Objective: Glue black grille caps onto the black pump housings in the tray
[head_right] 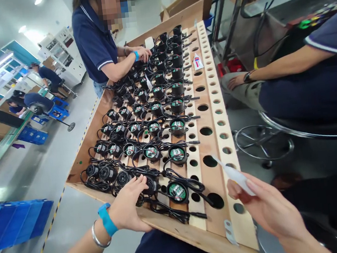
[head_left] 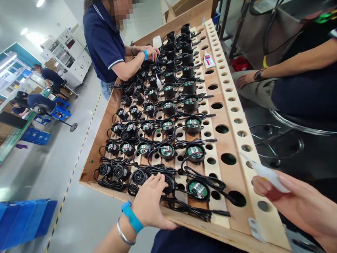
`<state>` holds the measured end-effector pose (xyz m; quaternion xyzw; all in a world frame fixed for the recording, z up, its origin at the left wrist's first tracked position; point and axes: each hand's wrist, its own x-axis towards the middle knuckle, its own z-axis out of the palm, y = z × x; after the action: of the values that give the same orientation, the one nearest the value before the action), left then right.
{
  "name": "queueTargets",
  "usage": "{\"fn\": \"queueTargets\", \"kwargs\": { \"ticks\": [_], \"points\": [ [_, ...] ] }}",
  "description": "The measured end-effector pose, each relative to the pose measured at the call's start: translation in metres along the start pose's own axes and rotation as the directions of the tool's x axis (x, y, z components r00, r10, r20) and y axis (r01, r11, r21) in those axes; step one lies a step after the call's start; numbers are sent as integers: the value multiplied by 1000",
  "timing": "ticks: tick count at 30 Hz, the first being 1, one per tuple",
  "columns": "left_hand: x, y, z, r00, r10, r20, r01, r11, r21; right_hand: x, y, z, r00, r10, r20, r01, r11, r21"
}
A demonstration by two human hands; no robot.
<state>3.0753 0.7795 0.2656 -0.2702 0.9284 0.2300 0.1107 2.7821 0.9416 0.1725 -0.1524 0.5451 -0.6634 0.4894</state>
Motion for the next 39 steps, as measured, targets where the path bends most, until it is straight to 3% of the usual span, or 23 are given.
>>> {"fn": "queueTargets", "kwargs": {
  "ticks": [4, 9, 17, 21, 26, 28, 30, 34, 36, 39],
  "points": [
    [-2, 9, -6, 996, 30, 88, -33, 999, 29, 1, 0, -2, 997, 68, -29, -66, 996, 63],
    [-1, 16, -10, 989, -27, 149, 20, 999, 44, 4, -8, 3, 991, 134, 10, -134, 983, 123],
    [-1, 19, -11, 986, -68, 153, 62, 997, 41, 19, -11, 15, 998, 38, 57, -49, 976, 214],
    [-1, 15, -9, 986, -61, 158, 54, 998, 45, 61, -28, 13, 994, -36, 102, 11, 970, 242],
    [-1, 9, -3, 986, -59, 159, 46, 995, 87, 158, -78, 17, 984, -83, 158, 36, 961, 276],
    [-2, 9, -2, 988, -56, 144, 43, 995, 91, 185, -85, 24, 978, -56, 201, -6, 956, 294],
    [-2, 10, -2, 988, -51, 143, 39, 996, 86, 195, -78, 30, 967, -14, 253, -69, 945, 318],
    [-1, 3, 2, 990, -28, 141, 15, 996, 93, 182, -49, 35, 932, 75, 354, -202, 920, 336],
    [1, -9, 15, 988, 20, 151, -38, 992, 120, 186, -44, 37, 920, 94, 380, -234, 911, 339],
    [4, -35, 45, 990, 117, 74, -133, 957, 259, 220, -60, 45, 922, 83, 377, -230, 903, 363]
  ]
}}
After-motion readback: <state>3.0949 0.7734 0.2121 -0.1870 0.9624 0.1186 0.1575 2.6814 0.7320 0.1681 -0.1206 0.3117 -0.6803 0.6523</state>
